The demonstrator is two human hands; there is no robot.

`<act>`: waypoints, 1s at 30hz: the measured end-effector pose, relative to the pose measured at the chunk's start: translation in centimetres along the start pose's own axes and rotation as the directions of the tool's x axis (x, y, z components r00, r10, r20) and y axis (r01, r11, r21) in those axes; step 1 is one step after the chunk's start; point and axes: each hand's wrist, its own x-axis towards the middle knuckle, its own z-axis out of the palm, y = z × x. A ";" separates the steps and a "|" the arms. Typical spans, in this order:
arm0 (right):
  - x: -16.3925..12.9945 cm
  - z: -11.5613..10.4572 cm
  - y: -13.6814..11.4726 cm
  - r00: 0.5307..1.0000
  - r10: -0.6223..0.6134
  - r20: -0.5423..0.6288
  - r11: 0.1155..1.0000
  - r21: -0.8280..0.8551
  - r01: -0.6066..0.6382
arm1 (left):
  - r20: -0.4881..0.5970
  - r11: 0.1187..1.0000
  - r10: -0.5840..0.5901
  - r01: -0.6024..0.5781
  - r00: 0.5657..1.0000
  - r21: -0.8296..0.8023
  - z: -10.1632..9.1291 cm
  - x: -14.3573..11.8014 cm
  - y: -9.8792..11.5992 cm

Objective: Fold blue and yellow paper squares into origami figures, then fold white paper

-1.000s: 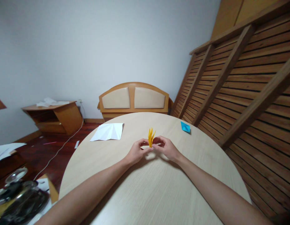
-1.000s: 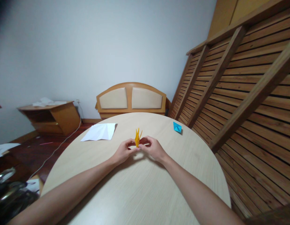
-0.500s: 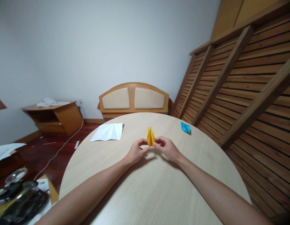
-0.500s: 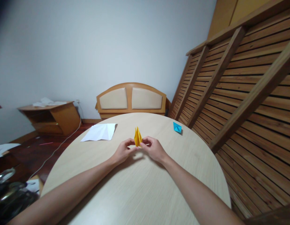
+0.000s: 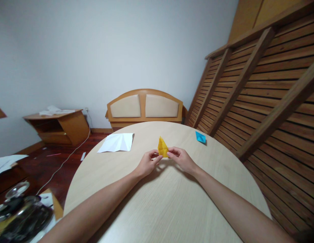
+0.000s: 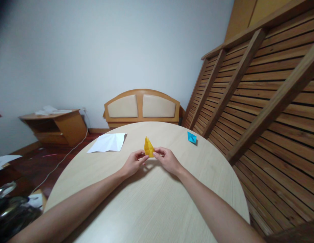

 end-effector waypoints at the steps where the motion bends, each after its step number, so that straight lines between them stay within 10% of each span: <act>1: 0.0 0.0 0.0 1.000 0.001 0.000 1.000 0.001 -0.001 | -0.001 1.000 0.002 -0.002 1.000 0.002 0.0 0.0 0.0; 21: 0.1 0.0 0.9 0.997 0.058 -0.054 0.996 0.077 -0.054 | -0.163 1.000 0.019 -0.019 0.987 0.005 -0.2 0.3 -0.1; 30: -0.3 0.1 0.0 0.997 0.071 0.038 0.997 -0.034 -0.070 | -0.060 0.988 0.047 -0.037 0.997 0.147 -0.1 0.1 -0.2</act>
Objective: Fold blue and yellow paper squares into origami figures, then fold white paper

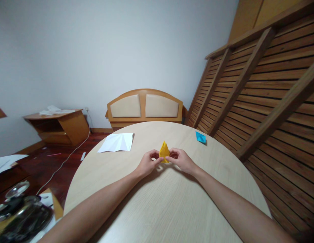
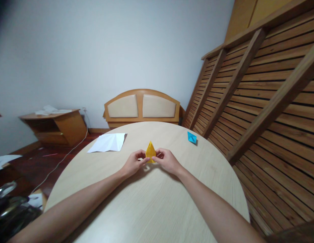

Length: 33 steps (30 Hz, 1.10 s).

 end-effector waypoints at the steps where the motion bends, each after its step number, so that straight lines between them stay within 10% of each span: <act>1: 0.0 0.0 0.0 1.000 0.003 0.002 1.000 0.003 -0.003 | 0.005 1.000 -0.001 0.001 1.000 0.017 0.0 0.0 0.1; 33: -0.3 -0.1 0.5 0.998 -0.014 0.063 0.989 -0.147 0.023 | 0.177 0.978 -0.207 0.203 0.962 0.039 0.3 -0.6 0.3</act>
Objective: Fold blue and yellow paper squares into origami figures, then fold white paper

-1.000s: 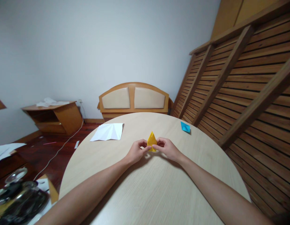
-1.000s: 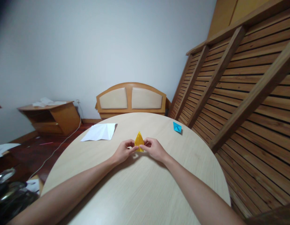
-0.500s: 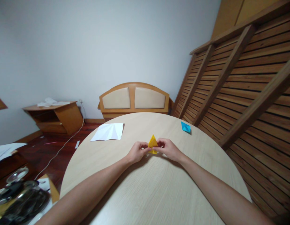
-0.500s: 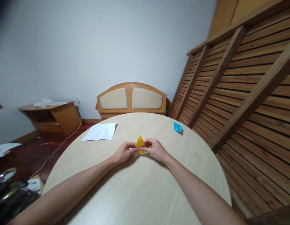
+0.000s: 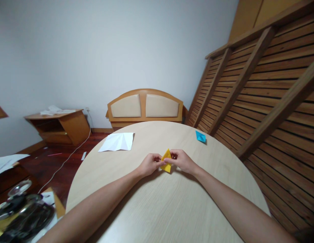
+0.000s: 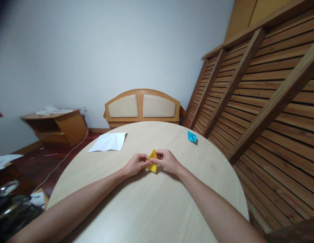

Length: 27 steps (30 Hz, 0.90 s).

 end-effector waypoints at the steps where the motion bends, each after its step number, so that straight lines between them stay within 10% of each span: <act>1: 0.0 0.0 -0.1 1.000 0.001 0.002 1.000 0.003 -0.001 | 0.008 1.000 0.005 -0.005 1.000 -0.001 0.0 0.0 0.1; 27: 0.7 0.0 -0.6 0.980 0.024 -0.196 0.999 0.050 -0.014 | 0.038 0.999 -0.001 0.003 0.999 -0.044 0.1 0.3 -0.5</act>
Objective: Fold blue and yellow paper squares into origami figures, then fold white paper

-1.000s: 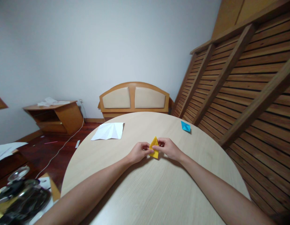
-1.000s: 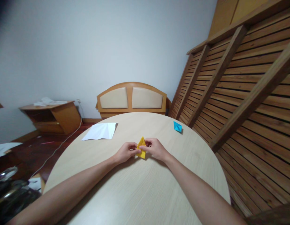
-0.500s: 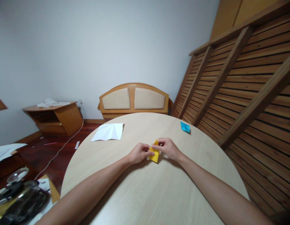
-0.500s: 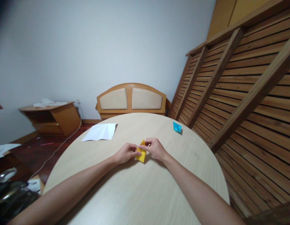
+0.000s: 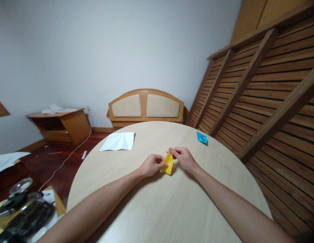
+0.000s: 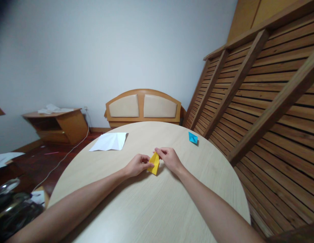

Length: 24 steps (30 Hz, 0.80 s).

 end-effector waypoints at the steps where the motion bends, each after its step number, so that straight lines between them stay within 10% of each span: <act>1: -0.1 0.0 0.0 1.000 -0.003 0.021 1.000 0.004 0.003 | -0.024 1.000 0.002 -0.002 1.000 0.017 0.0 0.0 0.0; 6: -0.5 0.2 -0.1 0.973 0.004 0.231 0.999 0.042 -0.014 | -0.120 0.996 0.087 -0.083 0.989 0.035 -0.2 0.0 0.4; 24: -0.2 -0.9 0.0 0.956 0.076 0.282 0.990 0.090 -0.105 | -0.099 0.995 -0.006 -0.004 0.995 -0.103 -0.8 0.0 0.9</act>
